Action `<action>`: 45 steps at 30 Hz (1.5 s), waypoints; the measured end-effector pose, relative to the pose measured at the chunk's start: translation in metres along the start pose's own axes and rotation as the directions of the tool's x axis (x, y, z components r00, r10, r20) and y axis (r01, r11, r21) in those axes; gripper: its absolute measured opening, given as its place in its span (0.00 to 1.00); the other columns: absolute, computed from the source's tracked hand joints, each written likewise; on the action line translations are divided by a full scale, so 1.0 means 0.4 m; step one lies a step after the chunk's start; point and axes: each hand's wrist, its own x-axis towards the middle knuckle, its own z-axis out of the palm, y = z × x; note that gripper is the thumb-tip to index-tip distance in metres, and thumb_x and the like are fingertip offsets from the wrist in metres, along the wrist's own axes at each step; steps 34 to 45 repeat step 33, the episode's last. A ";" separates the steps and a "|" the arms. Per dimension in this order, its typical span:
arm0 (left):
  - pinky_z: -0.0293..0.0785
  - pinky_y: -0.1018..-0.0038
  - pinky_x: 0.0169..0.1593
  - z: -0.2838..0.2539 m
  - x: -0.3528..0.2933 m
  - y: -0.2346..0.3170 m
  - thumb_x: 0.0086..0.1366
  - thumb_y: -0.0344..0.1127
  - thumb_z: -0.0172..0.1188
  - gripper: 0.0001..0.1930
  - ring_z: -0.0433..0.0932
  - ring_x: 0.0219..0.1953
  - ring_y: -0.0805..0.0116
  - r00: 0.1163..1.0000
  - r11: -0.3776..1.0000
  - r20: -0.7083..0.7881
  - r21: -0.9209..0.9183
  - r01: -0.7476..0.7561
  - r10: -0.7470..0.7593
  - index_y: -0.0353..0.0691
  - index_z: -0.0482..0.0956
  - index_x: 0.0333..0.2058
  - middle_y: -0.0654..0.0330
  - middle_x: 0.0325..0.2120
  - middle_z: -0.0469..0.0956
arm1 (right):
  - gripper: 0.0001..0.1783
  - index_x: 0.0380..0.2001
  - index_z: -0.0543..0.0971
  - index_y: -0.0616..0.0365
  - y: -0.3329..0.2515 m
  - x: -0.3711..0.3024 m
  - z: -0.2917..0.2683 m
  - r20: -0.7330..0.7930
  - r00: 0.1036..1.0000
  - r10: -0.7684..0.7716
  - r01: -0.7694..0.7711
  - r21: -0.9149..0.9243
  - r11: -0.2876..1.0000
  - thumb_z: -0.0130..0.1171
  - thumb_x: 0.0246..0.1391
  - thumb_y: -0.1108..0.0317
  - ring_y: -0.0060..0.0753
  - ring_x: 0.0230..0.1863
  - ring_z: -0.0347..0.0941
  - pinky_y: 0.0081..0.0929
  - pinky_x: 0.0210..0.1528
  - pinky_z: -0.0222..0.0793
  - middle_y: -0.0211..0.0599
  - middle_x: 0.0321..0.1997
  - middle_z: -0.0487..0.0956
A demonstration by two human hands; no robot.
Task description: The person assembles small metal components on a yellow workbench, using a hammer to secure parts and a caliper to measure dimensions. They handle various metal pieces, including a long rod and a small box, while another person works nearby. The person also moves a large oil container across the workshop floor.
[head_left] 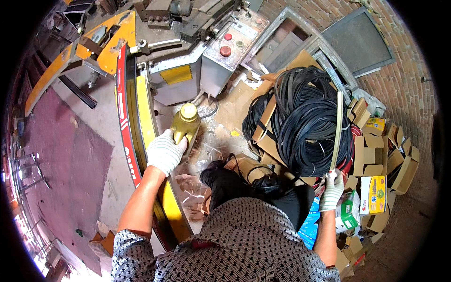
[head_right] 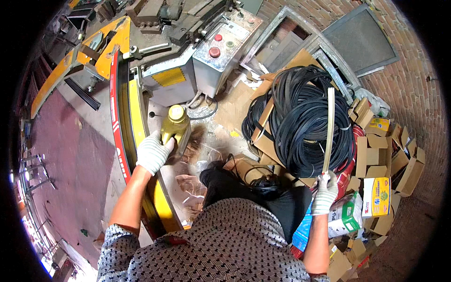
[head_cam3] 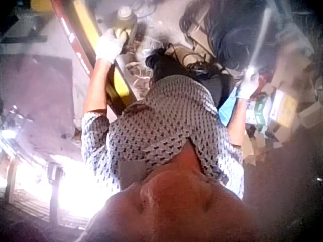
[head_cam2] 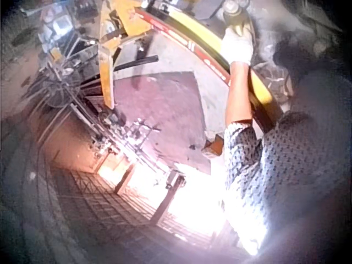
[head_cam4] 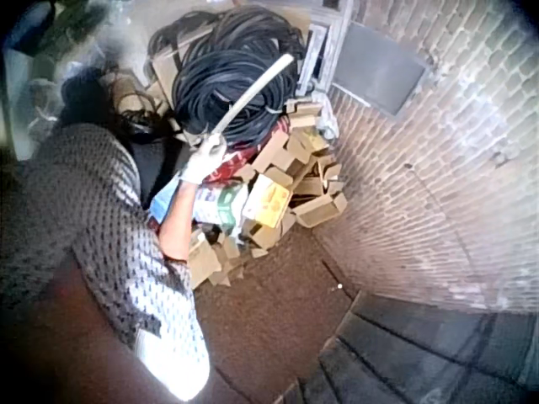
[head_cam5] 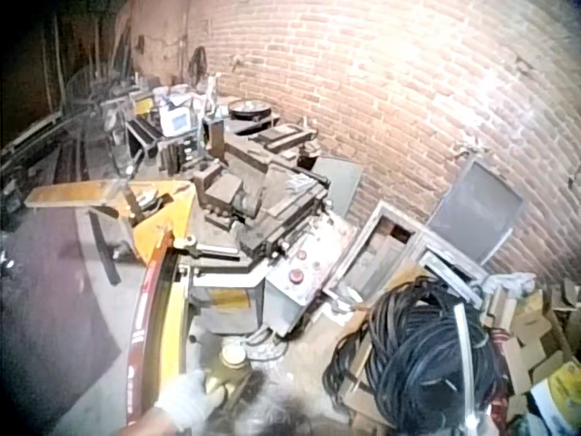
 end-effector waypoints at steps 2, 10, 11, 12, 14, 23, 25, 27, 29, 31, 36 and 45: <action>0.76 0.56 0.41 -0.003 0.000 0.011 0.60 0.54 0.61 0.24 0.81 0.34 0.42 1.000 1.000 0.009 0.009 0.012 -0.012 0.34 0.79 0.37 0.42 0.28 0.81 | 0.10 0.49 0.74 0.59 -0.030 0.015 0.005 0.001 1.000 0.024 -0.024 0.042 0.999 0.51 0.70 0.67 0.15 0.22 0.67 0.15 0.24 0.65 0.27 0.29 0.74; 0.77 0.57 0.41 0.023 0.017 0.005 0.60 0.53 0.61 0.23 0.82 0.35 0.43 0.999 0.999 -0.039 0.035 -0.005 0.006 0.38 0.79 0.40 0.43 0.30 0.82 | 0.09 0.49 0.75 0.61 -0.031 0.122 0.056 0.106 0.994 -0.029 0.021 0.068 0.997 0.52 0.68 0.72 0.17 0.23 0.69 0.16 0.25 0.67 0.30 0.29 0.76; 0.77 0.57 0.42 0.018 0.017 0.014 0.59 0.53 0.62 0.22 0.82 0.35 0.43 0.999 0.997 -0.037 0.076 0.021 -0.018 0.40 0.79 0.40 0.43 0.30 0.82 | 0.09 0.48 0.75 0.61 -0.023 0.140 0.071 0.128 0.991 -0.025 0.011 0.109 0.994 0.51 0.68 0.72 0.17 0.23 0.68 0.16 0.25 0.67 0.31 0.29 0.77; 0.78 0.57 0.41 0.021 0.020 0.015 0.59 0.53 0.62 0.22 0.82 0.35 0.43 0.999 0.999 -0.041 0.049 0.009 -0.007 0.39 0.79 0.40 0.43 0.30 0.82 | 0.08 0.48 0.74 0.61 -0.025 0.151 0.093 0.144 0.990 -0.013 -0.008 0.142 0.990 0.51 0.68 0.72 0.17 0.23 0.68 0.16 0.25 0.68 0.31 0.29 0.76; 0.78 0.56 0.40 0.012 0.017 0.035 0.59 0.53 0.62 0.22 0.82 0.35 0.43 0.998 0.997 -0.055 0.076 0.033 -0.028 0.39 0.79 0.39 0.43 0.29 0.82 | 0.09 0.48 0.74 0.61 -0.010 0.186 0.131 0.163 0.987 0.006 -0.035 0.177 0.984 0.51 0.69 0.71 0.17 0.23 0.68 0.16 0.25 0.68 0.31 0.29 0.76; 0.78 0.59 0.39 0.000 0.010 0.078 0.58 0.50 0.65 0.22 0.83 0.34 0.45 0.964 0.961 -0.069 -0.126 0.248 -0.258 0.37 0.81 0.42 0.43 0.30 0.82 | 0.10 0.47 0.75 0.64 0.073 0.512 0.392 0.370 0.923 0.102 -0.140 0.077 0.987 0.52 0.68 0.70 0.17 0.23 0.70 0.18 0.24 0.68 0.32 0.32 0.77; 0.78 0.61 0.39 -0.018 0.006 0.118 0.59 0.48 0.67 0.22 0.83 0.34 0.47 0.954 0.943 -0.065 -0.184 0.278 -0.293 0.35 0.80 0.42 0.43 0.30 0.83 | 0.12 0.48 0.76 0.62 0.085 0.609 0.444 0.406 0.914 0.001 -0.037 0.080 0.996 0.51 0.66 0.68 0.19 0.24 0.71 0.19 0.27 0.68 0.30 0.28 0.76; 0.78 0.66 0.37 -0.041 -0.001 0.141 0.59 0.43 0.68 0.20 0.84 0.31 0.56 0.922 0.907 -0.046 -0.204 0.368 -0.384 0.32 0.79 0.42 0.45 0.30 0.83 | 0.13 0.48 0.76 0.62 0.038 0.685 0.496 0.460 0.879 -0.127 0.137 0.014 0.991 0.53 0.67 0.65 0.18 0.26 0.71 0.19 0.28 0.69 0.28 0.29 0.76; 0.77 0.73 0.36 -0.060 0.014 0.160 0.61 0.35 0.68 0.15 0.80 0.30 0.70 0.907 0.835 -0.048 -0.412 0.364 -0.419 0.31 0.79 0.41 0.53 0.29 0.83 | 0.13 0.47 0.77 0.61 -0.075 0.733 0.542 0.530 0.839 -0.124 0.115 0.050 0.992 0.53 0.67 0.62 0.17 0.27 0.71 0.17 0.28 0.69 0.27 0.30 0.77; 0.76 0.75 0.36 -0.071 0.034 0.175 0.62 0.33 0.67 0.13 0.80 0.31 0.73 0.908 0.820 -0.041 -0.448 0.356 -0.416 0.31 0.79 0.41 0.54 0.30 0.84 | 0.14 0.48 0.77 0.58 -0.110 0.781 0.562 0.557 0.819 -0.135 0.101 0.092 0.991 0.53 0.67 0.60 0.16 0.27 0.72 0.16 0.27 0.69 0.27 0.30 0.78; 0.76 0.76 0.36 -0.077 0.041 0.195 0.62 0.33 0.66 0.14 0.79 0.31 0.74 0.902 0.795 -0.009 -0.478 0.374 -0.431 0.31 0.79 0.43 0.55 0.30 0.84 | 0.17 0.52 0.75 0.57 -0.121 0.830 0.591 0.621 0.774 -0.123 0.055 0.128 0.990 0.53 0.68 0.58 0.17 0.26 0.73 0.16 0.27 0.69 0.28 0.32 0.79; 0.76 0.76 0.36 -0.077 0.041 0.195 0.62 0.33 0.66 0.14 0.79 0.31 0.74 0.902 0.795 -0.009 -0.478 0.374 -0.431 0.31 0.79 0.43 0.55 0.30 0.84 | 0.17 0.52 0.75 0.57 -0.121 0.830 0.591 0.621 0.774 -0.123 0.055 0.128 0.990 0.53 0.68 0.58 0.17 0.26 0.73 0.16 0.27 0.69 0.28 0.32 0.79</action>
